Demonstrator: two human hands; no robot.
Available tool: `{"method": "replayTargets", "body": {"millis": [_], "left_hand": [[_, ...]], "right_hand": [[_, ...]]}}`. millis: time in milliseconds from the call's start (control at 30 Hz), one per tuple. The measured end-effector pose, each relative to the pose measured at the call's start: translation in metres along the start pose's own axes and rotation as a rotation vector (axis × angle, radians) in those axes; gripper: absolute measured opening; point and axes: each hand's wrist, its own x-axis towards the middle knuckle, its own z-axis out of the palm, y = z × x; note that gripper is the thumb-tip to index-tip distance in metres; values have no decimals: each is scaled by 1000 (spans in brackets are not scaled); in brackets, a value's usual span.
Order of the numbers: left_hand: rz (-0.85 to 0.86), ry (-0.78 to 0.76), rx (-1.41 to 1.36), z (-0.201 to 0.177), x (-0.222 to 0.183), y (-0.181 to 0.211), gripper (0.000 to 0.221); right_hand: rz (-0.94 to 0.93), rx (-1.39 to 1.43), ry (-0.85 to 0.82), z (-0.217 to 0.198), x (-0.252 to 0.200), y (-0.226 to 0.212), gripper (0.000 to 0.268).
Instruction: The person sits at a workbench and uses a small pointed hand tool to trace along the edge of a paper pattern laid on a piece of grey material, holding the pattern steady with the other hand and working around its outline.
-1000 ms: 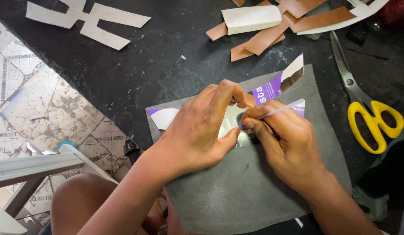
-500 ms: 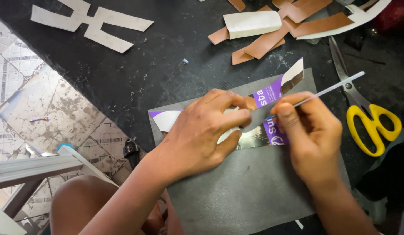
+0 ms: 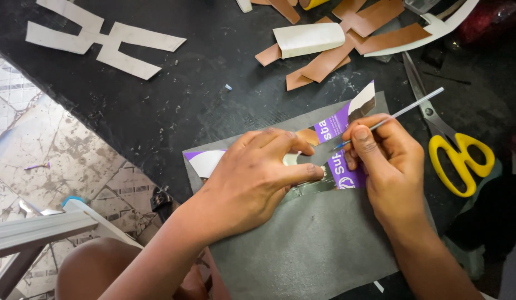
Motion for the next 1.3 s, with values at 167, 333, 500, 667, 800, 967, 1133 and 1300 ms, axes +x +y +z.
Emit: {"method": "replayTargets", "body": {"millis": [167, 333, 500, 667, 800, 967, 1133, 1300], "left_hand": [[41, 16, 52, 4, -4, -4, 28], [76, 24, 99, 5, -3, -6, 29], [72, 5, 63, 3, -2, -9, 26], [67, -8, 14, 1, -2, -10, 26], [64, -2, 12, 3, -1, -10, 20], [57, 13, 5, 4, -2, -11, 14], [53, 15, -3, 2, -1, -10, 19], [52, 10, 7, 3, -1, -9, 26]], "right_hand": [[-17, 56, 10, 5, -4, -9, 12], [-22, -248, -35, 7, -12, -12, 11], [-53, -476, -62, 10, -10, -14, 12], [-82, -546, -91, 12, -9, -15, 13], [-174, -593, -152, 14, -8, -17, 11], [-250, -598, -209, 16, -7, -20, 8], [-250, -652, -185, 17, -7, -18, 6], [-286, -675, -170, 19, -5, -21, 6]]}}
